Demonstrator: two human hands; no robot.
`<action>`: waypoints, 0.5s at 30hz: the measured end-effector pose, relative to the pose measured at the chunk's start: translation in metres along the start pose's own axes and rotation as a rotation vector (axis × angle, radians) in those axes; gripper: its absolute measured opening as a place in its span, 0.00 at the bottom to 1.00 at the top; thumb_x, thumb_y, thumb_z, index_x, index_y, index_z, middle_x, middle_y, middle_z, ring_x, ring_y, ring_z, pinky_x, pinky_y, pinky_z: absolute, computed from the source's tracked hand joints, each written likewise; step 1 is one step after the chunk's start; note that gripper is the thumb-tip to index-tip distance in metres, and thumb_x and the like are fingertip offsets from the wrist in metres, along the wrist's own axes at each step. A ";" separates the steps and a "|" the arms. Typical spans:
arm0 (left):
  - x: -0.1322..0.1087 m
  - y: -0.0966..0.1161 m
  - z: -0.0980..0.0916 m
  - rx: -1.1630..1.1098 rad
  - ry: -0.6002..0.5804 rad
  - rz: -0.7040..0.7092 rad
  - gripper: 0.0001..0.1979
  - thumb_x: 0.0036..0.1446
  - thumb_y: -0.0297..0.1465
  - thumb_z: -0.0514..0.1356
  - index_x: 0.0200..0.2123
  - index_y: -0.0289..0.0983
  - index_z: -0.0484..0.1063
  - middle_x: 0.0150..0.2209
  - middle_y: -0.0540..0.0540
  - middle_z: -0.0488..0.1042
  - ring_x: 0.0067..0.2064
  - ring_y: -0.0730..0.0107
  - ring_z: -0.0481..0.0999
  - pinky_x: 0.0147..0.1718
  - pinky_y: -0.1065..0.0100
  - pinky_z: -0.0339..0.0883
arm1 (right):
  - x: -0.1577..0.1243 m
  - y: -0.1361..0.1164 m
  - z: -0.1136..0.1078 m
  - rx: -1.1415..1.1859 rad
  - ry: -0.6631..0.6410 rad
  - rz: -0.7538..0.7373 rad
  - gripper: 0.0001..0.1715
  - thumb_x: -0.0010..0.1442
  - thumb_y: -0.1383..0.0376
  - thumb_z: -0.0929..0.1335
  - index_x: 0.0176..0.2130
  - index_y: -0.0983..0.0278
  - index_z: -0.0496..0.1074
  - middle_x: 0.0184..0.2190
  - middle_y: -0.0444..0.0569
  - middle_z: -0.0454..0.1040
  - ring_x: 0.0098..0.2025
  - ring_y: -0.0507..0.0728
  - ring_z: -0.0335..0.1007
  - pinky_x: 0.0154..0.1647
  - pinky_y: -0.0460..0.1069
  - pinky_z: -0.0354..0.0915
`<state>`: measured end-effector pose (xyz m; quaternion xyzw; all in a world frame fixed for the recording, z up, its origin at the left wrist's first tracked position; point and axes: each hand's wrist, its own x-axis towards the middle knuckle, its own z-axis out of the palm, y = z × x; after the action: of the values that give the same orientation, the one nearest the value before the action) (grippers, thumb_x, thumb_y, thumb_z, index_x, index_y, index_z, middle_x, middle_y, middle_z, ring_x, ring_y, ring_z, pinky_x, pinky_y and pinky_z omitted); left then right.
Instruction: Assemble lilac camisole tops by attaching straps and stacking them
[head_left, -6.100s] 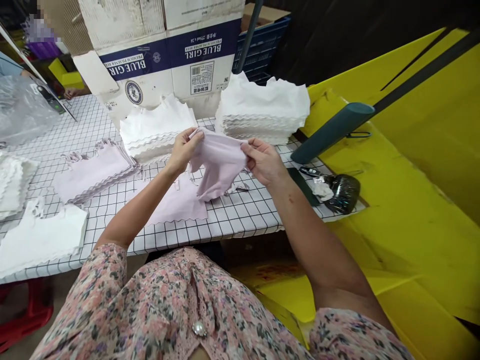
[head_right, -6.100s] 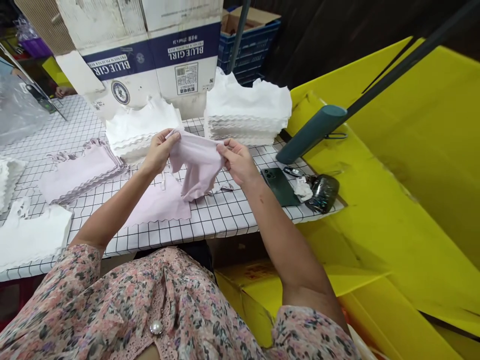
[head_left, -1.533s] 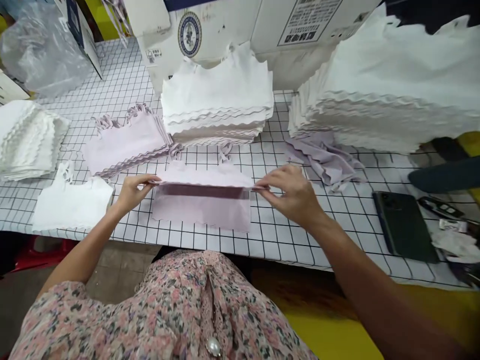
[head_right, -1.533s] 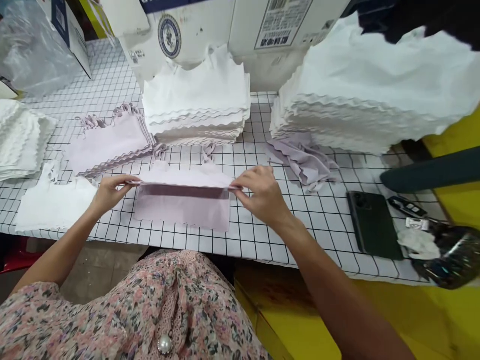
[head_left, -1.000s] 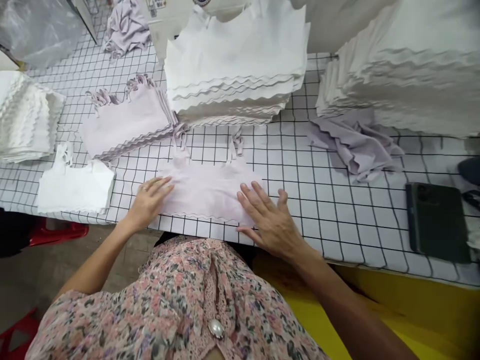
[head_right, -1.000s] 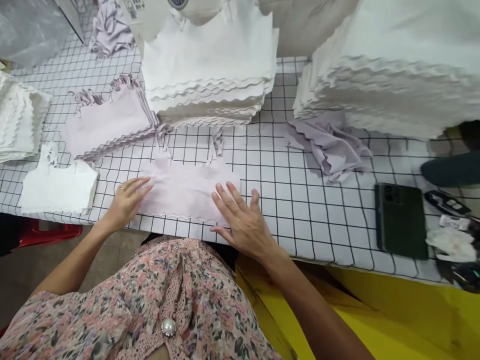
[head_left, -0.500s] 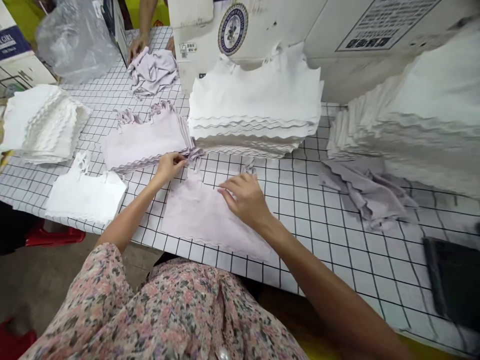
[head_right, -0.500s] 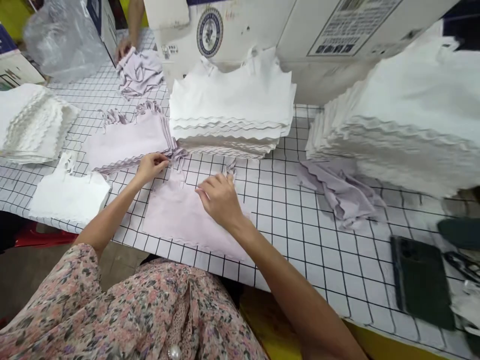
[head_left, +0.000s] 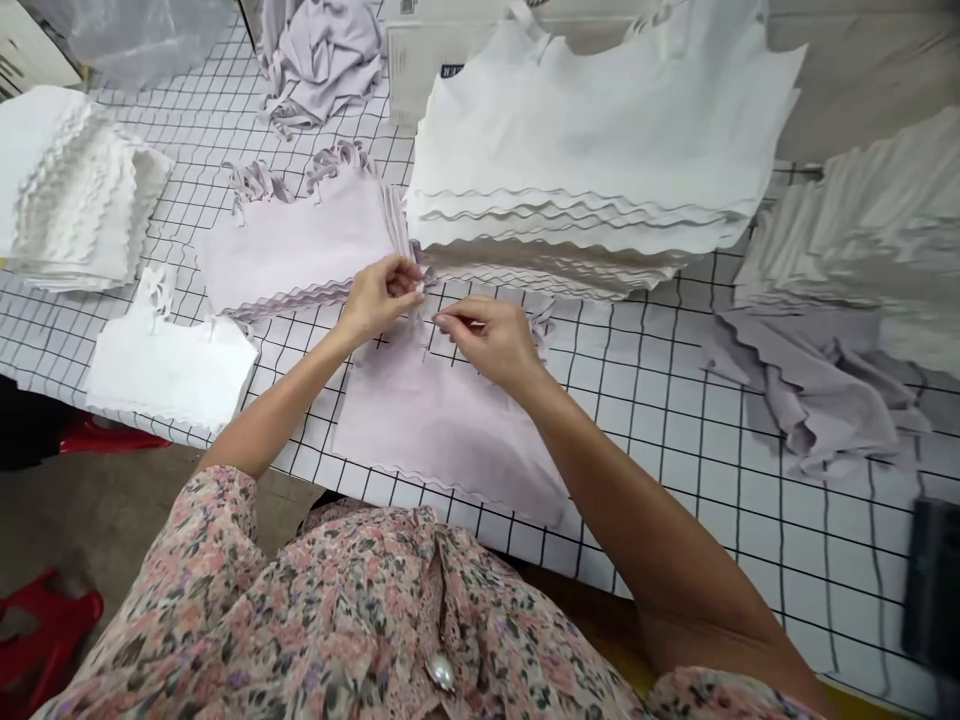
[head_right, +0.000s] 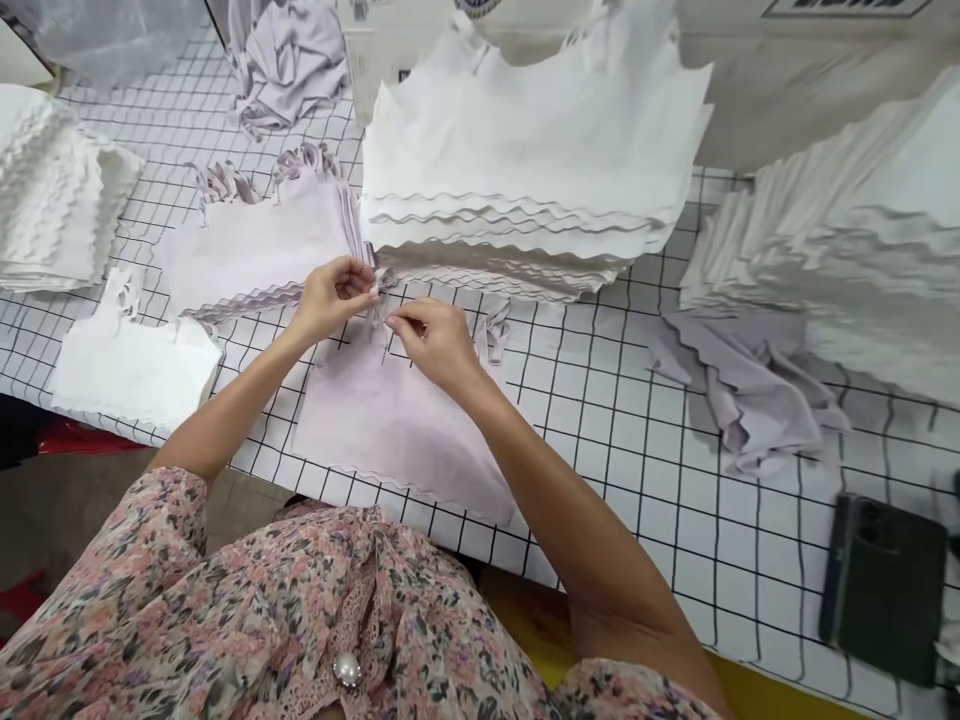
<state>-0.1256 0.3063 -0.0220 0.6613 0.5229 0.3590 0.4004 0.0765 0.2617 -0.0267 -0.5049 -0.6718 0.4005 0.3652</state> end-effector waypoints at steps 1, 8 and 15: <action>0.000 0.005 0.000 -0.027 0.002 0.065 0.11 0.55 0.23 0.68 0.41 0.37 0.75 0.33 0.51 0.79 0.32 0.74 0.75 0.35 0.70 0.69 | 0.001 -0.002 0.002 0.144 -0.038 0.097 0.25 0.65 0.45 0.72 0.33 0.63 0.80 0.32 0.51 0.77 0.31 0.55 0.70 0.36 0.53 0.70; -0.012 0.027 0.003 0.038 -0.034 0.343 0.16 0.58 0.20 0.64 0.48 0.40 0.72 0.32 0.54 0.78 0.34 0.74 0.77 0.40 0.67 0.72 | 0.026 -0.008 0.017 0.753 -0.056 0.316 0.37 0.46 0.32 0.79 0.31 0.60 0.75 0.28 0.46 0.70 0.35 0.56 0.71 0.40 0.56 0.78; -0.022 0.009 0.002 -0.015 -0.017 0.226 0.17 0.58 0.24 0.67 0.49 0.40 0.70 0.31 0.55 0.78 0.34 0.74 0.77 0.41 0.66 0.72 | 0.039 0.003 -0.009 0.771 0.155 0.219 0.30 0.46 0.41 0.83 0.39 0.57 0.80 0.44 0.47 0.79 0.41 0.55 0.70 0.45 0.56 0.78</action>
<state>-0.1249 0.2836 -0.0159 0.7160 0.4389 0.4002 0.3668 0.0769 0.3013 -0.0224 -0.4282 -0.3852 0.6202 0.5325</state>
